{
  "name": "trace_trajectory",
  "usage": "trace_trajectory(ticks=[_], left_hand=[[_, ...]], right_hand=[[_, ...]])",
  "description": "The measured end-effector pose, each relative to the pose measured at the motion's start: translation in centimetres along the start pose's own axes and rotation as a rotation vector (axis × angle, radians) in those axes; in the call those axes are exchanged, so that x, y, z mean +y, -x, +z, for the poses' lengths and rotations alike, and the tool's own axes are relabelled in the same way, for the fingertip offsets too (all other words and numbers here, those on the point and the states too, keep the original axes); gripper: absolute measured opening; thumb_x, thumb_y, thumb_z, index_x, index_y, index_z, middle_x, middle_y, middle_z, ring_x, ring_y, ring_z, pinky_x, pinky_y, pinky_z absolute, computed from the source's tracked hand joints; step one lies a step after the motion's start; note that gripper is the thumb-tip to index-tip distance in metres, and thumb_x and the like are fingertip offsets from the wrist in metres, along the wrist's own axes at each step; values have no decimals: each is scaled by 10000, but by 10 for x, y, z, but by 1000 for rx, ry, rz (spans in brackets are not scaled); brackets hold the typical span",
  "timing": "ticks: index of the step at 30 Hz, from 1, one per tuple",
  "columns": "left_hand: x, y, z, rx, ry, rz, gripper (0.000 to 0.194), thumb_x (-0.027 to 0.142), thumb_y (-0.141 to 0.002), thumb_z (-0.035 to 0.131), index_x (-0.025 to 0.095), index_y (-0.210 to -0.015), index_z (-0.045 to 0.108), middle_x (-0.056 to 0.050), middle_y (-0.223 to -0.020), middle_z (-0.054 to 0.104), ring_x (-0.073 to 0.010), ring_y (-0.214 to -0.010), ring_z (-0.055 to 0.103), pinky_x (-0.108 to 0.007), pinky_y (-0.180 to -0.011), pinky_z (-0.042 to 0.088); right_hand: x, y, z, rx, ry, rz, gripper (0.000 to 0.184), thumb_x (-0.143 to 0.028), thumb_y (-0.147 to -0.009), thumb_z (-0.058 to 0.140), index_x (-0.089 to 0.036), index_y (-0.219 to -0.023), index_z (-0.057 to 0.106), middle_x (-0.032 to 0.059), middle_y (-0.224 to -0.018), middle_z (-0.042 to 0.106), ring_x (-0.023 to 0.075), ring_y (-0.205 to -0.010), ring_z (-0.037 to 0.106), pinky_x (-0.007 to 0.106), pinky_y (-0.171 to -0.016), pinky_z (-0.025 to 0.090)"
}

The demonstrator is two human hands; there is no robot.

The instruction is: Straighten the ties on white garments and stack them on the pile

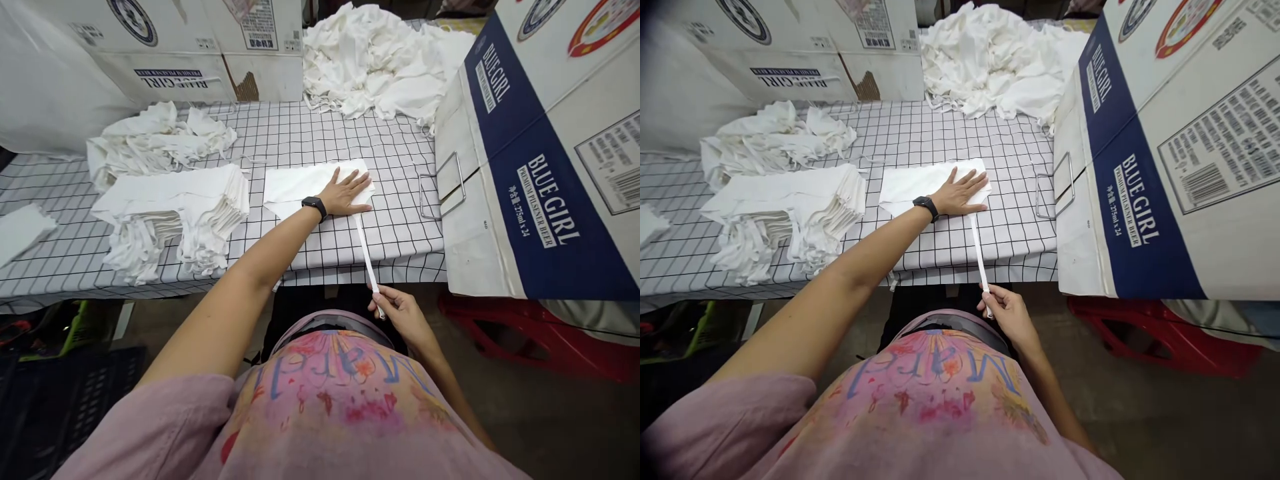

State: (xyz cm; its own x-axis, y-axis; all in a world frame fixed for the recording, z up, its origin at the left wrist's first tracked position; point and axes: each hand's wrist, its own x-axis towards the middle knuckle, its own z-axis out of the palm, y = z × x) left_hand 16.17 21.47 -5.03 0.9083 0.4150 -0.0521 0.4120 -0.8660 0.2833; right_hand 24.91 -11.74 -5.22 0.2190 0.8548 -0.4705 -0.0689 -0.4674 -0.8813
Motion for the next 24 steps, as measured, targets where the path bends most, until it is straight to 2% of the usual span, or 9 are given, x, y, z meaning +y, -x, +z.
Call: trace_trajectory(ticks=[2,4,8,12,15,17,20,22,24], left_hand=[[1,1,1,1,4,-14,925,832,-933,263,299,-1677,132,-20,-1757,99,-339,-1635,43,-688,-1262,-114],[1,2,1,-7,9,-24,913,821,-940,270,303,-1677,120,-18,-1758,88,-328,-1637,34,-700,-1257,-114],[-1,1,2,1,29,-15,915,809,-941,327,292,-1673,144,-21,-1758,102,-345,-1634,39,-706,-1249,-127],[10,1,-3,72,116,-66,777,681,-1006,384,327,-1664,171,-16,-1757,133,-301,-1637,72,-654,-1275,-125],[29,16,-13,288,220,-130,598,482,-1077,357,279,-1634,282,-62,-1745,206,-250,-1628,149,-594,-1314,16],[44,37,-19,390,305,-79,476,382,-1069,407,219,-1506,503,-106,-1649,417,-249,-1564,315,-547,-1300,196],[65,76,-23,296,531,116,289,263,-1005,522,225,-1223,706,-80,-1316,709,-230,-1342,562,-479,-1199,403],[78,96,-20,221,710,198,284,251,-970,590,238,-1229,705,-68,-1276,728,-212,-1267,618,-434,-1157,450],[88,107,-13,190,863,173,313,302,-951,648,219,-1249,699,-87,-1270,729,-213,-1216,651,-398,-1103,488]], right_hand=[[-3,8,0,24,-25,4,720,-566,-821,762,-137,-1382,623,59,-778,747,160,-610,613,293,-587,482],[-6,16,1,37,-31,-11,703,-543,-857,746,-164,-1423,572,59,-800,762,163,-621,640,290,-586,500],[-17,28,1,-22,-48,-72,384,-513,-879,741,-177,-1063,760,97,-866,779,173,-694,688,305,-648,552],[-34,21,0,-102,-275,-74,331,-446,-879,743,-221,-1112,809,116,-1061,802,216,-892,752,356,-814,595],[-48,6,-1,-128,-387,-105,345,-367,-814,822,-261,-1142,811,91,-1098,805,234,-1004,763,369,-903,589],[-54,-7,-1,-100,-390,-130,353,-356,-790,857,-270,-1129,813,77,-1069,810,230,-1011,766,364,-912,588],[-62,-27,1,-28,-373,-157,346,-418,-789,862,-247,-1087,819,78,-1019,813,219,-945,772,350,-867,595],[-67,-39,4,13,-343,-174,376,-468,-781,860,-219,-1060,819,85,-973,809,212,-873,769,341,-812,596],[-73,-49,7,39,-295,-204,393,-505,-790,842,-198,-1033,820,81,-907,795,191,-773,744,316,-724,579]])
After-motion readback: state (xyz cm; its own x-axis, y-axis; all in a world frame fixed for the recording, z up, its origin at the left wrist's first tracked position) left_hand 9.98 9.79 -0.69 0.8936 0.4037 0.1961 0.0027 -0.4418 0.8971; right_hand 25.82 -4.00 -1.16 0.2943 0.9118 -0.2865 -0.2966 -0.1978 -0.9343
